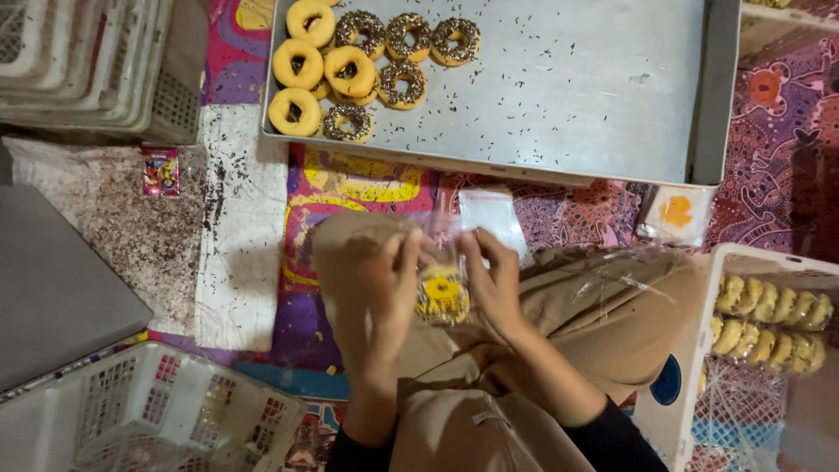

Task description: The person sits on the floor and individually places doughnuts into small plastic bags. They then place the sealed bags into a white plastic crate.

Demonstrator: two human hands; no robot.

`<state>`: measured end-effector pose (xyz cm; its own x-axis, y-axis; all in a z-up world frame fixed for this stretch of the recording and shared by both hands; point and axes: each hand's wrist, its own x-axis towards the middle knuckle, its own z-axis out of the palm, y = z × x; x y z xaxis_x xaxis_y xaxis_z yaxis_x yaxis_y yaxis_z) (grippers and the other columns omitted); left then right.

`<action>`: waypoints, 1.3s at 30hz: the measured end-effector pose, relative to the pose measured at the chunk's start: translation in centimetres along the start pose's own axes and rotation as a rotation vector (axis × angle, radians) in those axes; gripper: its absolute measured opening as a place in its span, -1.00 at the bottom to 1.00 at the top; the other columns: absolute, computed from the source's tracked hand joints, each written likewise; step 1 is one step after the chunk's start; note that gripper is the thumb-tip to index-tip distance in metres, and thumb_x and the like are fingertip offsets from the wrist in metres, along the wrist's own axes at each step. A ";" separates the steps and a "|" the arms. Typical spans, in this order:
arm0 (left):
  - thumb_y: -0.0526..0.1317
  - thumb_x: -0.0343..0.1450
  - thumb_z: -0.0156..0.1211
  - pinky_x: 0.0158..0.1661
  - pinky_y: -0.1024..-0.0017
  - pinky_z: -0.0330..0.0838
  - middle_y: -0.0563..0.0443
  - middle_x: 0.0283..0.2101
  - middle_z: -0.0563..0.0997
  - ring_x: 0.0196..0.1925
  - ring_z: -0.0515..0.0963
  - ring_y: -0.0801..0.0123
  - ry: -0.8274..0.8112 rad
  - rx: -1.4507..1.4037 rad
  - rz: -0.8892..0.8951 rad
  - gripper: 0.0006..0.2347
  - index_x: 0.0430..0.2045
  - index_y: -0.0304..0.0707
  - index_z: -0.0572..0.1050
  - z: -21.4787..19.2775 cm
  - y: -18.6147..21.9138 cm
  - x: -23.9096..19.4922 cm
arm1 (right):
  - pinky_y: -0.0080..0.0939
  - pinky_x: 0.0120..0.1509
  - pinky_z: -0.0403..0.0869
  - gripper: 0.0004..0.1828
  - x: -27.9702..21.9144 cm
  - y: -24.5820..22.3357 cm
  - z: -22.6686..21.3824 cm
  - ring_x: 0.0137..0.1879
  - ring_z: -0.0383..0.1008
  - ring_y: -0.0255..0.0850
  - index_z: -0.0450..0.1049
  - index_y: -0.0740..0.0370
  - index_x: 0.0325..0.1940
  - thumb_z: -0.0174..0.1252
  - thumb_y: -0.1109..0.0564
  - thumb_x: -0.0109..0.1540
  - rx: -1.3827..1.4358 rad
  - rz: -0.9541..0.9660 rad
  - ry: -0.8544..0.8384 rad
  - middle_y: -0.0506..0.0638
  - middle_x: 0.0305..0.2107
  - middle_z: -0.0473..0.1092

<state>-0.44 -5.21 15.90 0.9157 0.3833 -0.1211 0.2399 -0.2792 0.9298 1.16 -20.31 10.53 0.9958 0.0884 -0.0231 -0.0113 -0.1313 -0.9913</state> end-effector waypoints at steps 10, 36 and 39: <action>-0.24 0.43 0.33 -0.36 0.24 0.34 -0.17 -0.51 0.49 -0.46 0.45 0.16 0.252 0.371 0.267 -0.76 -0.58 -0.43 0.47 -3.0 -8.1 1.9 | -0.36 -0.43 0.23 -0.73 -0.1 15.1 8.5 -0.48 0.27 -0.42 0.61 0.31 -0.35 0.23 0.07 0.32 0.216 0.466 0.053 -0.12 -0.57 0.43; -0.14 0.53 0.20 0.59 -0.12 -0.03 -0.04 0.19 0.68 0.28 0.65 0.21 -0.416 0.048 0.472 -0.86 -0.17 -0.11 0.66 15.6 -8.9 2.9 | 0.35 0.30 0.13 -0.35 4.8 7.4 -7.9 0.34 0.33 0.00 0.58 -0.03 0.13 0.19 0.11 -0.10 -1.438 -0.551 -0.251 -0.02 0.14 0.46; -0.07 0.45 0.23 0.49 -0.24 -0.18 -0.10 0.31 0.51 0.48 0.34 0.03 -0.333 0.074 0.865 -0.72 0.04 0.05 0.61 12.8 -6.5 0.2 | 0.34 0.55 -0.01 -0.49 4.1 2.8 -7.2 0.52 0.13 0.10 0.48 -0.08 0.14 0.24 -0.03 0.08 -1.109 -0.545 -0.095 -0.02 0.31 0.30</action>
<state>2.30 -14.58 5.37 0.8280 -0.2539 0.5000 -0.5604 -0.4097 0.7198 5.87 -27.43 8.63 0.8355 0.4586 0.3026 0.5310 -0.8154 -0.2304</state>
